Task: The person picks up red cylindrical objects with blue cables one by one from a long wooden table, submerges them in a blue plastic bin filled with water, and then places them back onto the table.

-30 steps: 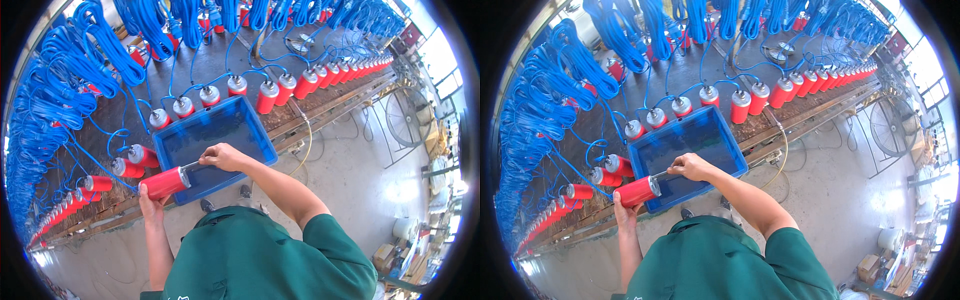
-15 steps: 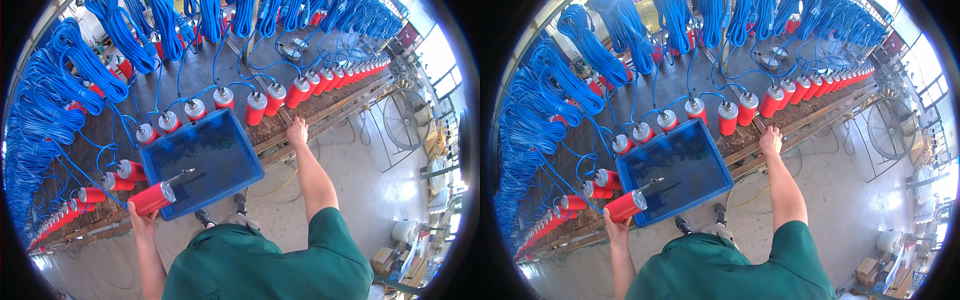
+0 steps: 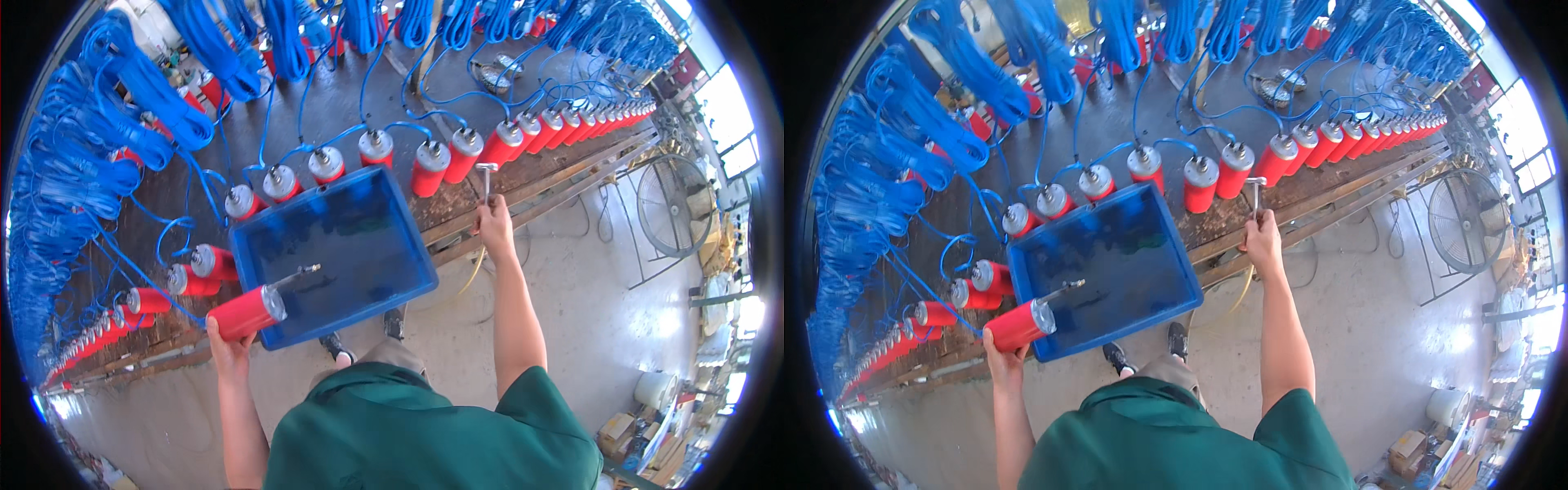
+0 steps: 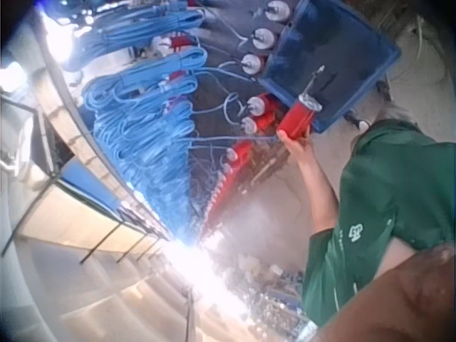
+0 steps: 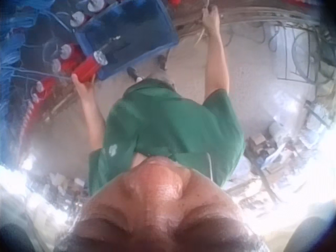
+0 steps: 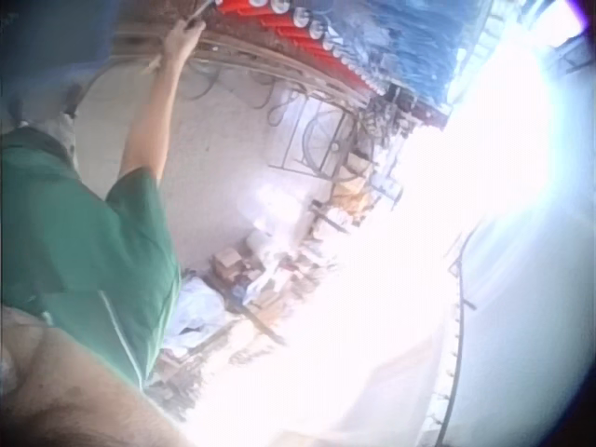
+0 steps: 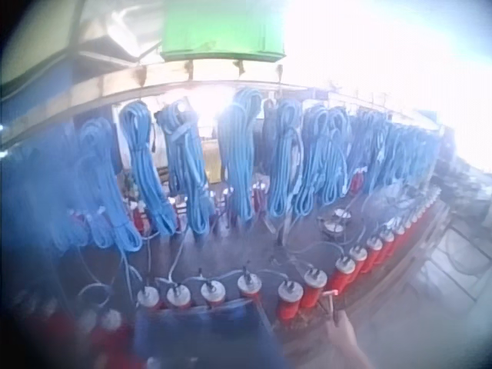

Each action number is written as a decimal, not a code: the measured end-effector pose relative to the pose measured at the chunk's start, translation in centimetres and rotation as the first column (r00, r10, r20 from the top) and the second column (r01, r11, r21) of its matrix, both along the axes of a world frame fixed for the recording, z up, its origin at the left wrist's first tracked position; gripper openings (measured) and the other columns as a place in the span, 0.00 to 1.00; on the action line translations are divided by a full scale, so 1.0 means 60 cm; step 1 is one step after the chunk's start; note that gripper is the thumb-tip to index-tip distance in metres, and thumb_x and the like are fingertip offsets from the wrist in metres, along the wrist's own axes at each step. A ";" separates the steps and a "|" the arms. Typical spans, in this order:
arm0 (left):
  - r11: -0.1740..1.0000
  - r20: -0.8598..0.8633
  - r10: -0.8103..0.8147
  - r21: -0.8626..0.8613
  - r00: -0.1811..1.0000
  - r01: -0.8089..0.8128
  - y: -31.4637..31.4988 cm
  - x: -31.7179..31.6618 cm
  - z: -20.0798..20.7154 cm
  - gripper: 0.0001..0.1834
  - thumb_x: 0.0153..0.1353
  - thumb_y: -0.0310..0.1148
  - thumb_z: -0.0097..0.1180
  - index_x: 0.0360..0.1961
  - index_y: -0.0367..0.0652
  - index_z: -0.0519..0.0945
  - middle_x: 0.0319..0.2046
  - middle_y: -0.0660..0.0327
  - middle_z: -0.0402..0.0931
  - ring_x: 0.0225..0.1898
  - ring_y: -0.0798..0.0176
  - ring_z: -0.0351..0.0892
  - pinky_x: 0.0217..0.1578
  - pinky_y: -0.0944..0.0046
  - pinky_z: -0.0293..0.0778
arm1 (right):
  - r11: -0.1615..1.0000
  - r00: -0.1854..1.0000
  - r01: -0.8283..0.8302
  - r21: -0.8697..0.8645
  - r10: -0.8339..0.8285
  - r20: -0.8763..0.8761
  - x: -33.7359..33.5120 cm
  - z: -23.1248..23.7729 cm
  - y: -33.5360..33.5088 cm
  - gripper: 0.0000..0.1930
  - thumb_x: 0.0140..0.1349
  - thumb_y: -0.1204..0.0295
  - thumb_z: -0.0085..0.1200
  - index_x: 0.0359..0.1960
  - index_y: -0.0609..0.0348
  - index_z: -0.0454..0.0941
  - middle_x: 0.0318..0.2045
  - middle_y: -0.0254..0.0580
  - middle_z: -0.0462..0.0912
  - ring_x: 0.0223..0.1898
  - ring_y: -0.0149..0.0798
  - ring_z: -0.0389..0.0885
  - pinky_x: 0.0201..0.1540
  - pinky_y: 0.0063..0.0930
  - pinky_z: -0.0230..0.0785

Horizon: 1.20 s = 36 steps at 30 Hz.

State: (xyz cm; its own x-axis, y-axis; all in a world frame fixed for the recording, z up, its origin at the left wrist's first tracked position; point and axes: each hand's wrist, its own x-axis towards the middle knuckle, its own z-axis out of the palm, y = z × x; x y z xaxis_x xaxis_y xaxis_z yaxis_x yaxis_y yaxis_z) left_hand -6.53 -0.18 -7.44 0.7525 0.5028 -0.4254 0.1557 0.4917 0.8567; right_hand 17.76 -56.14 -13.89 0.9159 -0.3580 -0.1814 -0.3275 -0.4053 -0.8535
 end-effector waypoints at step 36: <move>0.979 0.051 -0.112 -0.163 0.992 0.119 0.006 0.013 -0.002 0.36 0.72 0.64 0.57 0.66 0.48 0.74 0.60 0.55 0.83 0.59 0.52 0.86 0.58 0.49 0.85 | 0.581 0.871 -0.218 0.784 0.479 -0.113 -0.123 0.177 0.451 0.09 0.69 0.72 0.43 0.38 0.61 0.77 0.23 0.38 0.74 0.14 0.24 0.57 0.15 0.23 0.48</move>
State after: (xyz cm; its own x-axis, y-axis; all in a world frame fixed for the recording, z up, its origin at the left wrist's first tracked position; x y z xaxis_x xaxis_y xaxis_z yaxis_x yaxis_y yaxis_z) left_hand -5.73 0.20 -7.57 0.8201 0.3365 -0.4627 0.1858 0.6082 0.7717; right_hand 10.36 -29.06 -3.25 0.7955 0.3498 -0.4948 -0.5733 0.1697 -0.8016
